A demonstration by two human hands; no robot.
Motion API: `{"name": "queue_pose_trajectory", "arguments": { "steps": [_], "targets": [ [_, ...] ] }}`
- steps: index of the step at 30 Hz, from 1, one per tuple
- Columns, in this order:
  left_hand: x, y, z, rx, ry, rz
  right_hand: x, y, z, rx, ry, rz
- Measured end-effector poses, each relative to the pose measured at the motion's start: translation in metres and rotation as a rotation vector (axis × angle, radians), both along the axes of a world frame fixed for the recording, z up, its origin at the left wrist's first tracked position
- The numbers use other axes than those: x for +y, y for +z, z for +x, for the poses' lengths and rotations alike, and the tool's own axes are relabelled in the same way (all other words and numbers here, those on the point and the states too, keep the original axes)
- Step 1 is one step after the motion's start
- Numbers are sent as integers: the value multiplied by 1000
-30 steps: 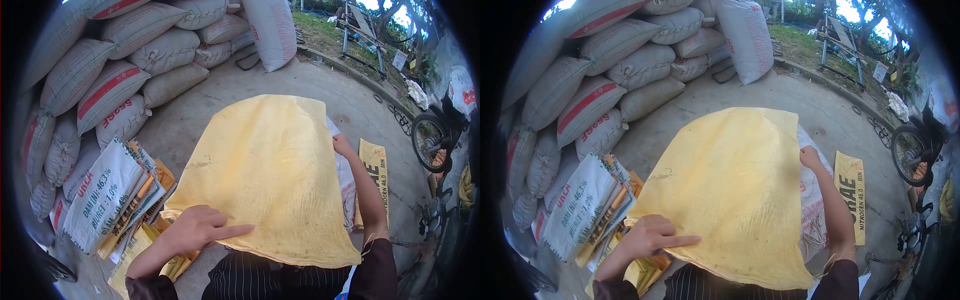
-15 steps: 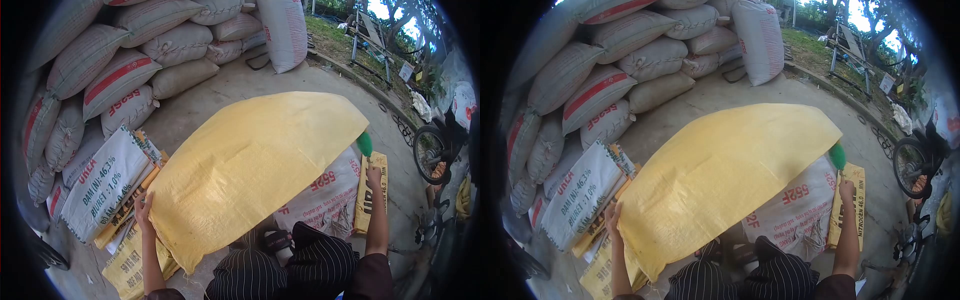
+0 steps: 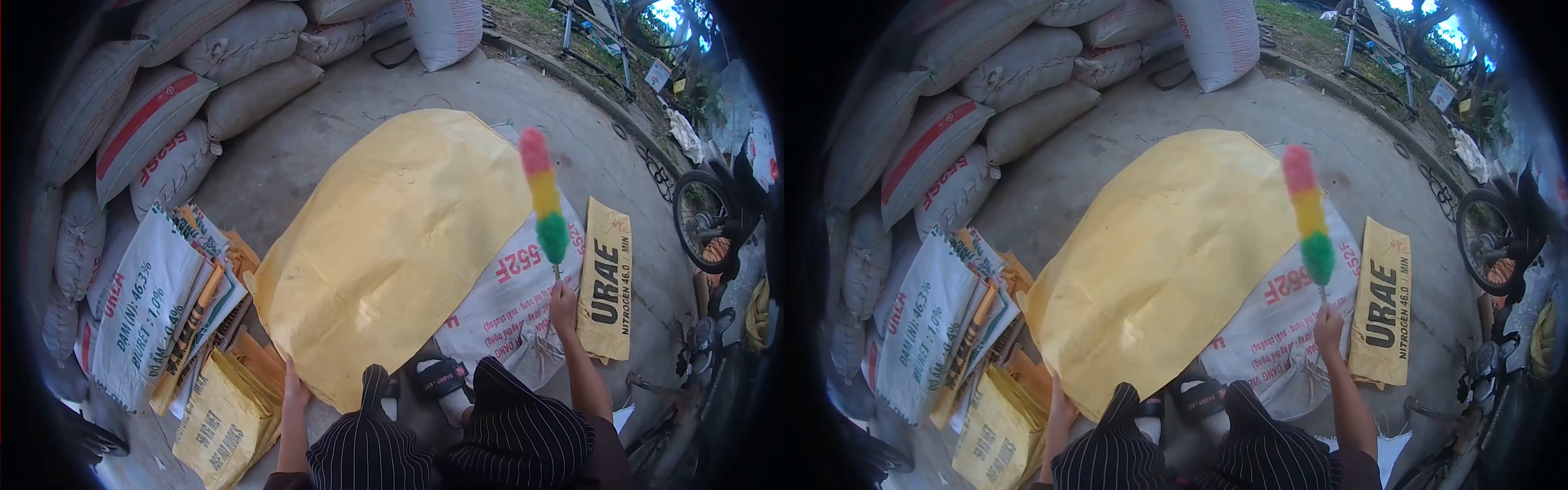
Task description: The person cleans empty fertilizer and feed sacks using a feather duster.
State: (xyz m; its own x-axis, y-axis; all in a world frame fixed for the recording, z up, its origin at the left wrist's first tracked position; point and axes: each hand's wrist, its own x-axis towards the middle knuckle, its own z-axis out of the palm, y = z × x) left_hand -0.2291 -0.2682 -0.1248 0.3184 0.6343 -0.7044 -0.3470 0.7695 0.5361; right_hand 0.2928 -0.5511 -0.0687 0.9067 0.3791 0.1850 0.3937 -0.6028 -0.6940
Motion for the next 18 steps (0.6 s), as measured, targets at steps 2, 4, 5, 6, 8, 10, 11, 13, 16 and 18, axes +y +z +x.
{"name": "queue_pose_trajectory", "arguments": {
  "steps": [2,4,5,6,8,10,11,13,16,18],
  "targets": [
    [-8,-40,5,272,-55,42,31,-25,-35,19,326,-162],
    [-10,-60,-1,535,-112,94,46,-57,-45,12,484,-262],
    [-8,-62,-8,526,-93,141,49,-66,-43,-20,624,-463],
    [-6,-64,-15,518,-76,185,51,-77,-40,-49,765,-666],
    [-3,-27,-24,561,-183,179,37,-94,0,-54,547,-737],
    [5,2,-40,606,-311,208,21,-86,43,-89,252,-751],
    [14,7,-54,616,-341,234,12,-76,58,46,-2,-696],
    [36,9,-84,680,-477,285,-25,-99,104,46,-284,-662],
    [67,14,-115,871,-712,456,-39,-87,123,172,-556,-509],
    [79,19,-122,1000,-813,570,-42,-91,133,114,-583,-491]
  ]
}}
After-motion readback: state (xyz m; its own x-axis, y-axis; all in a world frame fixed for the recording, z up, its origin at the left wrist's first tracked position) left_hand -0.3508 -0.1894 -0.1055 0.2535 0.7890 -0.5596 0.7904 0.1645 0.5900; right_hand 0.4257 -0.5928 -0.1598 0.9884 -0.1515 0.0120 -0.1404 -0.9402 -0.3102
